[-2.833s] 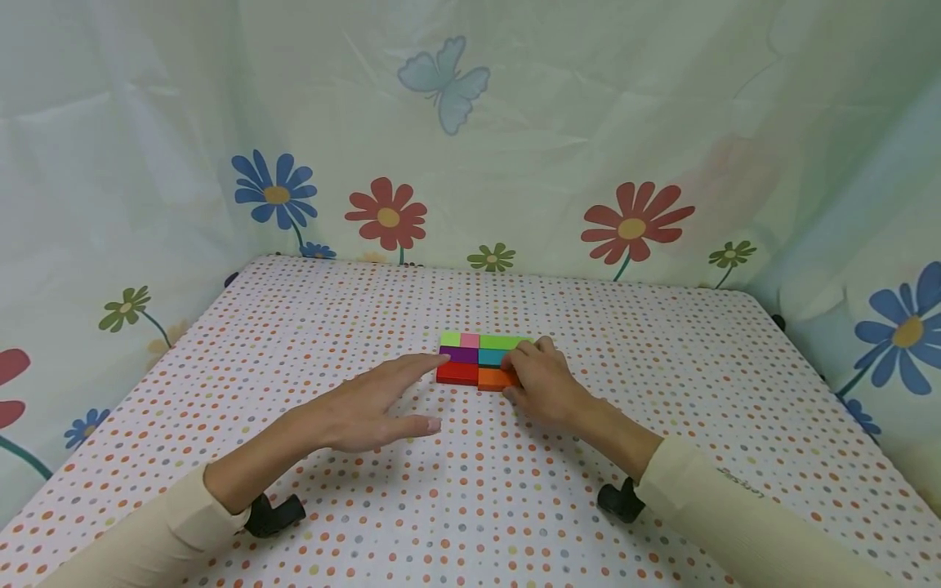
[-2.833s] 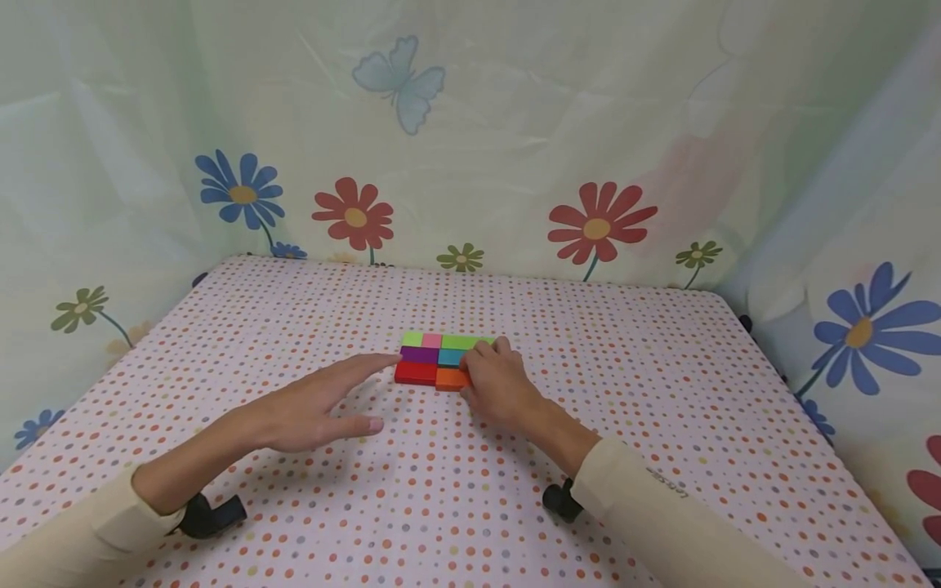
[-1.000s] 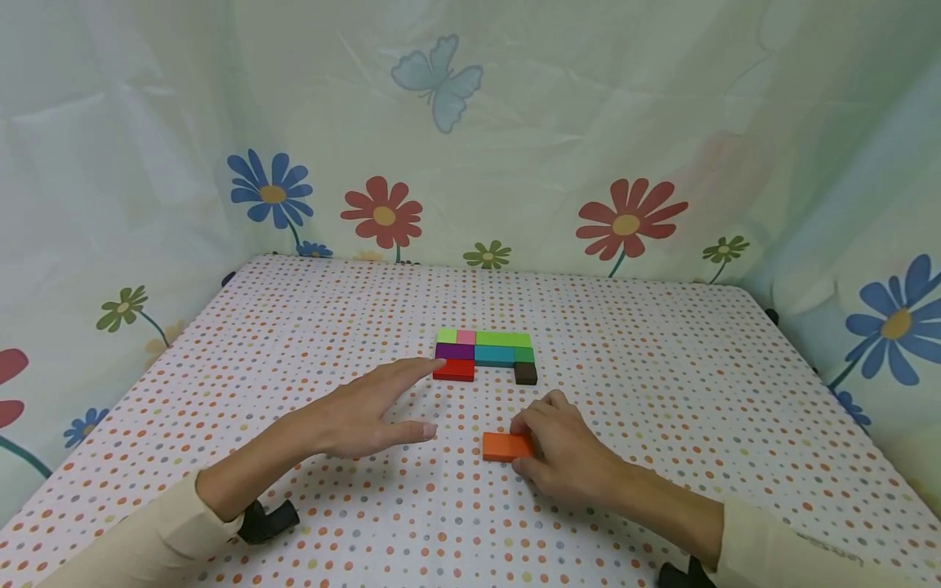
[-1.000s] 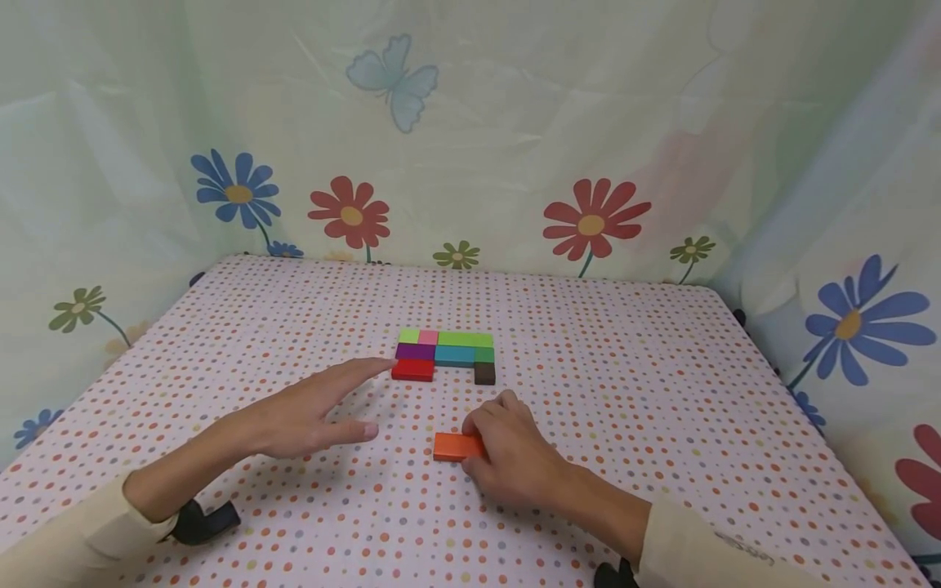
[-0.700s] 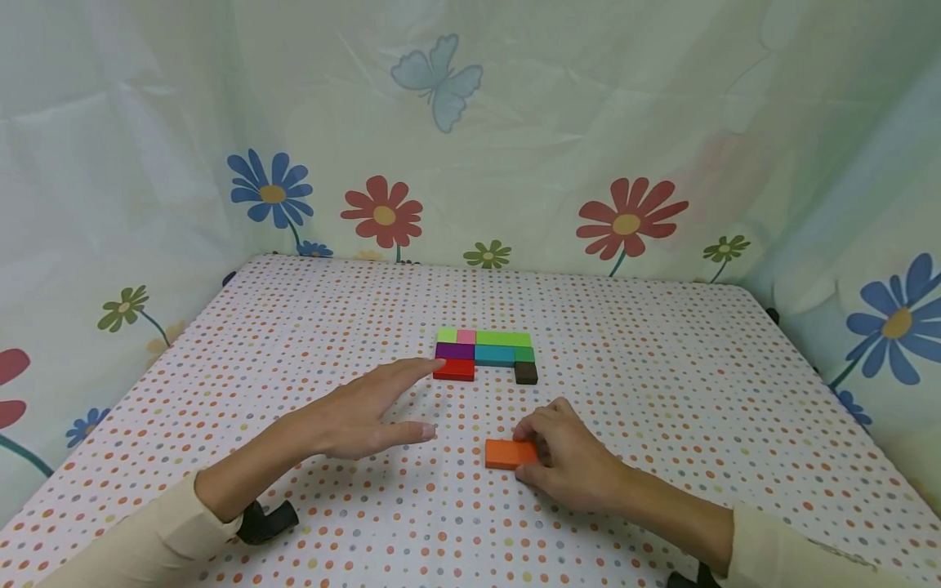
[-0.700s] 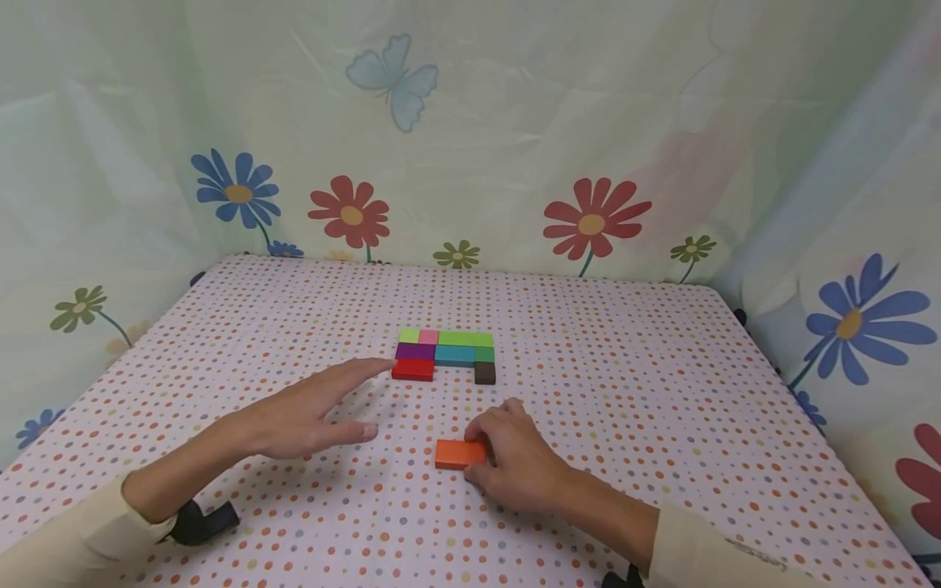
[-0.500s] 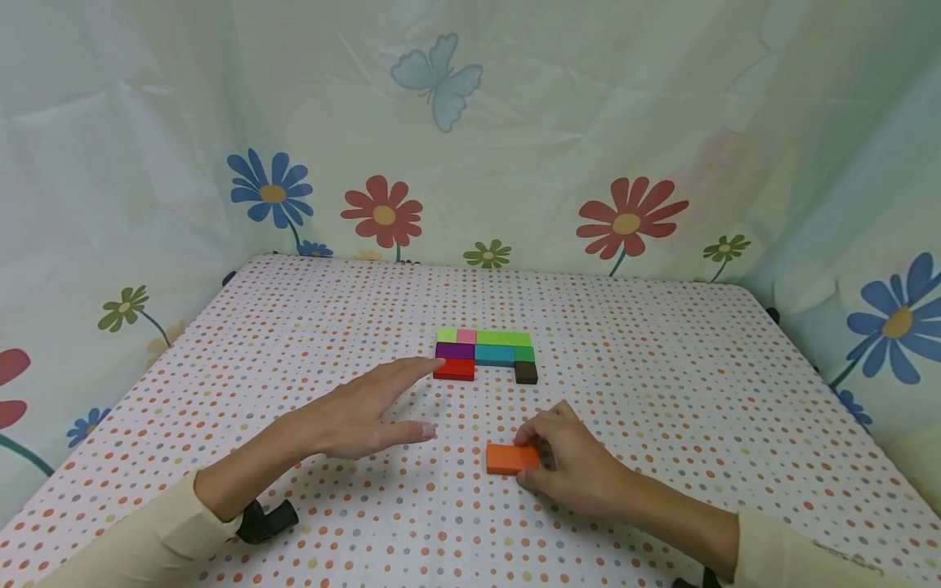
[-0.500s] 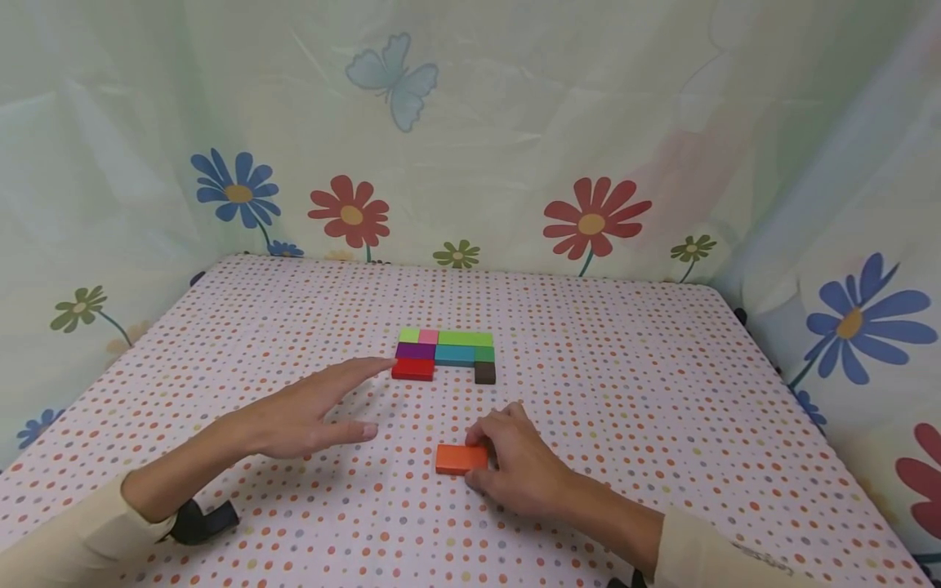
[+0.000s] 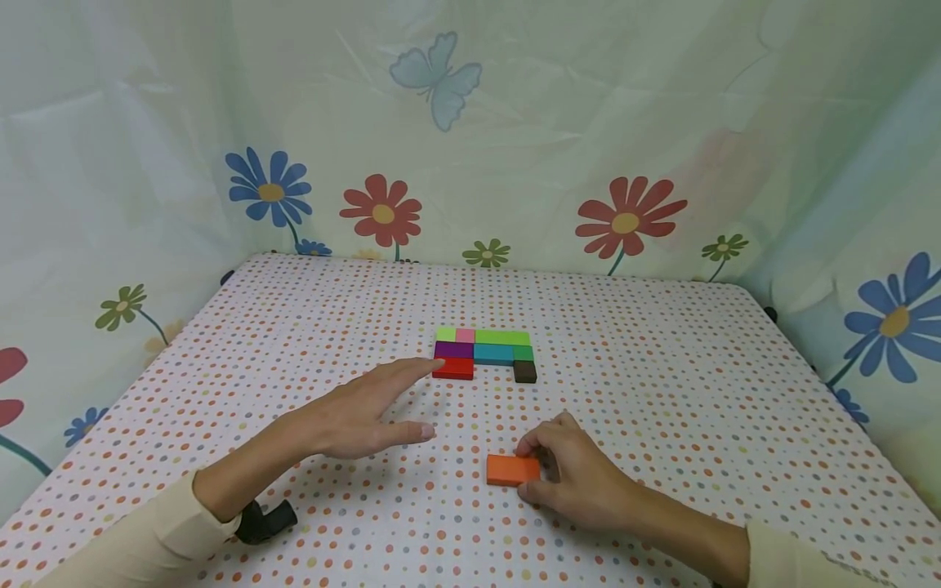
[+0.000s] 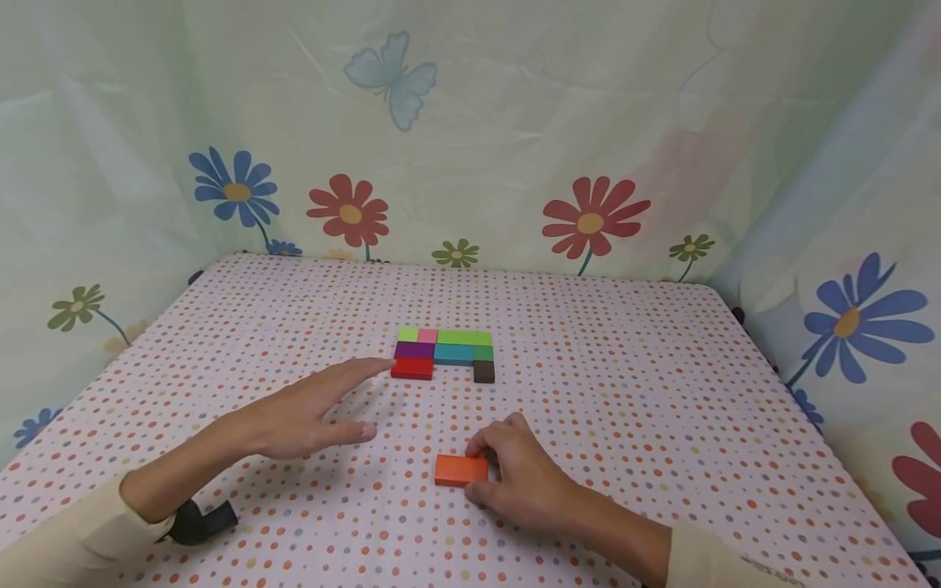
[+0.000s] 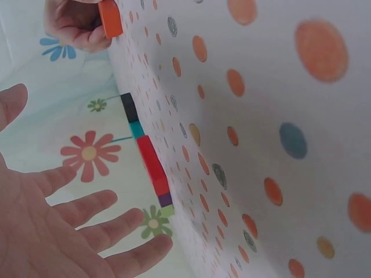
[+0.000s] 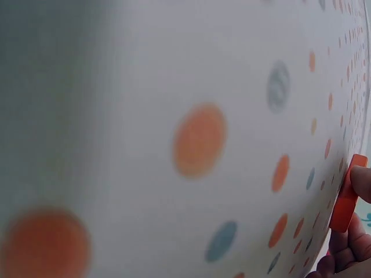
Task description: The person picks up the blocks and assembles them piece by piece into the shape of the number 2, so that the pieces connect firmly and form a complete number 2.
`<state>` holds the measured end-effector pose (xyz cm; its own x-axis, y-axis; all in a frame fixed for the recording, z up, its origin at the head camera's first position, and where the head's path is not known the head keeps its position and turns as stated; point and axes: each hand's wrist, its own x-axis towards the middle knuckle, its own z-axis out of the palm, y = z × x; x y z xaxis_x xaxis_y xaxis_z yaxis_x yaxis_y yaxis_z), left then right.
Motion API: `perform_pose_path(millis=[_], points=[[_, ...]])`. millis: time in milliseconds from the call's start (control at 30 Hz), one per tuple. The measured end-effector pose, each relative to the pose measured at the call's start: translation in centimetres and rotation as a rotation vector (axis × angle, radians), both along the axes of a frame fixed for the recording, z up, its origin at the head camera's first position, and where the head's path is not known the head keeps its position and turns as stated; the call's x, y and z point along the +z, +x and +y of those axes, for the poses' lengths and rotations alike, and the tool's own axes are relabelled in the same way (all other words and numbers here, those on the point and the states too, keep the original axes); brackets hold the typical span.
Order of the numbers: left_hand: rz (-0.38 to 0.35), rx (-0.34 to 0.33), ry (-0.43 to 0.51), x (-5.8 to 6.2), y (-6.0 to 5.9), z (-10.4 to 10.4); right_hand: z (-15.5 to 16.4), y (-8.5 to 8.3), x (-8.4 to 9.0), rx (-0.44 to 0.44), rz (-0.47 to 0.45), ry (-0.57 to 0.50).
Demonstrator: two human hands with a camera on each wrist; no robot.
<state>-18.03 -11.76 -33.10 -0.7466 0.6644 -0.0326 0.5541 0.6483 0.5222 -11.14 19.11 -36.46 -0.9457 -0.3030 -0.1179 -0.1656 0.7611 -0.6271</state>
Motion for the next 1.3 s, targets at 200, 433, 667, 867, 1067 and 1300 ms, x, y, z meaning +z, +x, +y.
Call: perform_pose_path(millis=[200, 433, 667, 867, 1067, 1300], points=[[-0.011, 0.005, 0.0, -0.1, 0.1, 0.0, 0.3, 0.8, 0.0, 0.022, -0.008, -0.006], [-0.018, 0.015, -0.01, -0.3, 0.2, 0.0, 0.5, 1.6, 0.0, 0.033, -0.021, -0.006], [-0.004, 0.001, -0.002, -0.4, 0.1, -0.1, 0.8, 2.0, -0.2, 0.072, 0.041, -0.032], [-0.007, -0.003, 0.002, -0.6, 0.1, -0.2, 0.8, 1.9, -0.2, 0.068, 0.009, -0.041], [-0.013, 0.003, -0.004, -0.6, 0.0, -0.3, 1.0, 1.5, 0.0, 0.073, -0.046, -0.08], [-0.021, 0.003, 0.005, -0.6, 0.0, -0.3, 0.8, 0.7, 0.3, 0.051, -0.033, -0.128]])
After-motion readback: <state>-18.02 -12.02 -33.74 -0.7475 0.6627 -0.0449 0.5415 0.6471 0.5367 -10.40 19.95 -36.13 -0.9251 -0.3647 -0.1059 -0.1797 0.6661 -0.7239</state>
